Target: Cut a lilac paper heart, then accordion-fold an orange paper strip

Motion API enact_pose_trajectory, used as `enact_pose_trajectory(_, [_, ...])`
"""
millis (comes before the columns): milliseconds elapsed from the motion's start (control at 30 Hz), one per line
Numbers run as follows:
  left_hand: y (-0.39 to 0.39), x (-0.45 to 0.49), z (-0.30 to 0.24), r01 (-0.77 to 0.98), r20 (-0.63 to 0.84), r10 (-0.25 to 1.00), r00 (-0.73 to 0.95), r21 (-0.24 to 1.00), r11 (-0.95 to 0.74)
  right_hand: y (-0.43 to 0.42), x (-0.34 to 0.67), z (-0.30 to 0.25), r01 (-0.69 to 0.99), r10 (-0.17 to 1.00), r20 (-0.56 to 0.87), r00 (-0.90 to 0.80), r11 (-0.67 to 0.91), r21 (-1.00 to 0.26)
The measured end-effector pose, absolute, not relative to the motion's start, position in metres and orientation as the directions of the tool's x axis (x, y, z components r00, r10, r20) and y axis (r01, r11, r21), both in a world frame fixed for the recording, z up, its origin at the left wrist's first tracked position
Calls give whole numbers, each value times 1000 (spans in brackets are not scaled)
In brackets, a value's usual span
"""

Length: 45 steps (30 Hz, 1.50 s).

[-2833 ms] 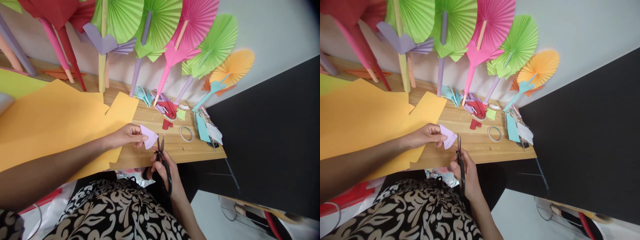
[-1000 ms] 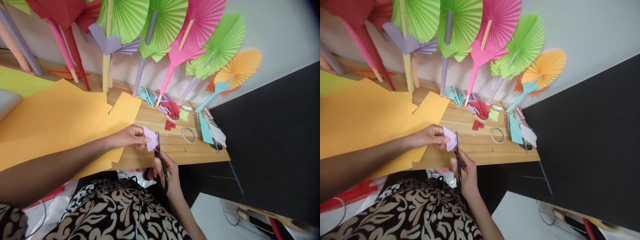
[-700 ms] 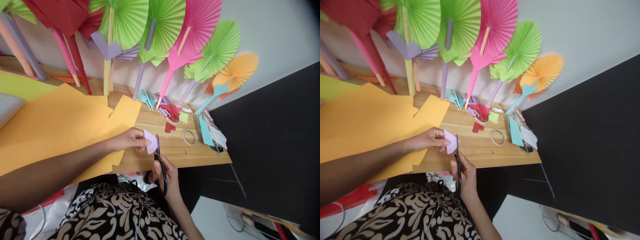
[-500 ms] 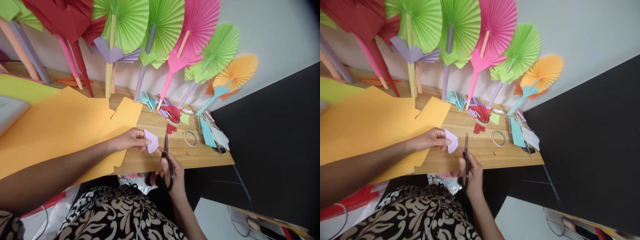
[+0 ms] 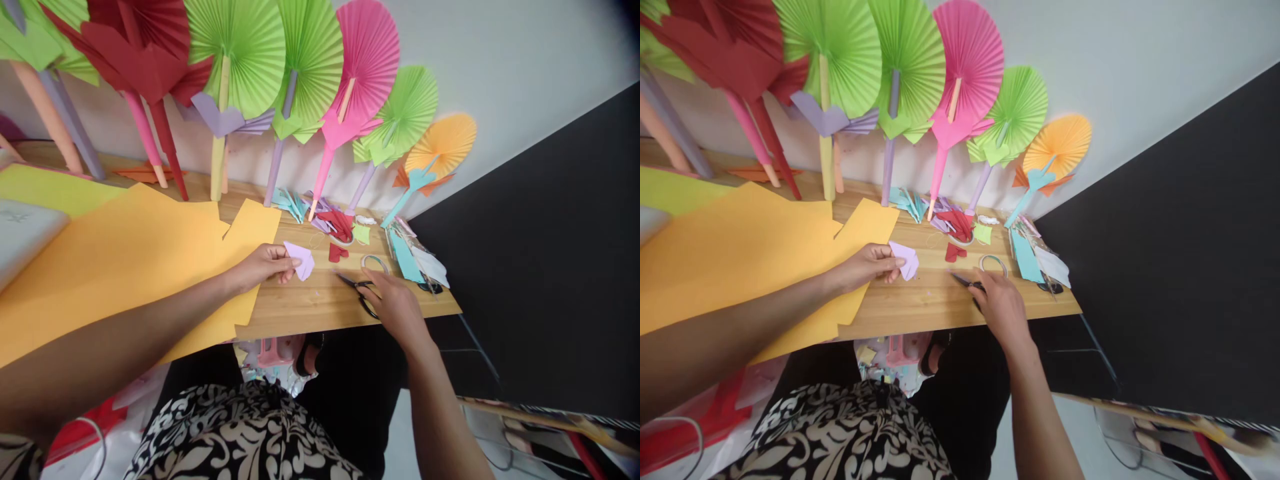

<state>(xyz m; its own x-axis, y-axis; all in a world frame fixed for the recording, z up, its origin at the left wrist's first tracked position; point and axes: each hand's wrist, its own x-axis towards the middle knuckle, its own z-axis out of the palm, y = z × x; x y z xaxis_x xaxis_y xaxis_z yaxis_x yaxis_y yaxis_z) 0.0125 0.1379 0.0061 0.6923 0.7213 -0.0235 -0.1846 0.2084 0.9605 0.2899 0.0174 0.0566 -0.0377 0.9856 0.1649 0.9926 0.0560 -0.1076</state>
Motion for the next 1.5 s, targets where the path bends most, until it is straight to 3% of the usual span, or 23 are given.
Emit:
enact_pose_trajectory(67, [138, 13, 6, -180, -19, 724, 689, 964, 197, 25, 259, 57, 960, 953, 277, -120, 182, -212])
enact_pose_trajectory(200, [137, 13, 9, -178, -17, 718, 695, 965, 194, 43, 207, 48, 875, 907, 339, -249, 361, -324])
enact_pose_trajectory(433, [138, 14, 10, -162, -2, 693, 721, 972, 171, 62, 202, 35, 798, 899, 351, -264, 407, -444])
enact_pose_trajectory(633, [140, 15, 8, -122, -6, 688, 726, 983, 137, 68, 209, 34, 623, 872, 331, -362, 490, -610])
enact_pose_trajectory(800, [141, 12, 8, -77, -31, 712, 702, 990, 119, 82, 211, 38, 490, 897, 273, -349, 423, -762])
enact_pose_trajectory(1000, [141, 10, 10, -70, 0, 744, 668, 995, 64, 103, 203, 44, 356, 942, 115, -314, 229, -906])
enact_pose_trajectory(1167, [141, 11, 12, -73, -28, 741, 671, 992, 104, 108, 201, 38, 250, 932, 63, -358, 160, -955])
enact_pose_trajectory(1333, [140, 12, 11, -29, -30, 732, 681, 997, 69, 109, 206, 25, 210, 982, 43, -182, 81, -974])
enact_pose_trajectory(1500, [139, 14, 11, 16, -16, 710, 704, 1000, 7, 110, 206, 17, 53, 999, -16, -37, -14, -999])
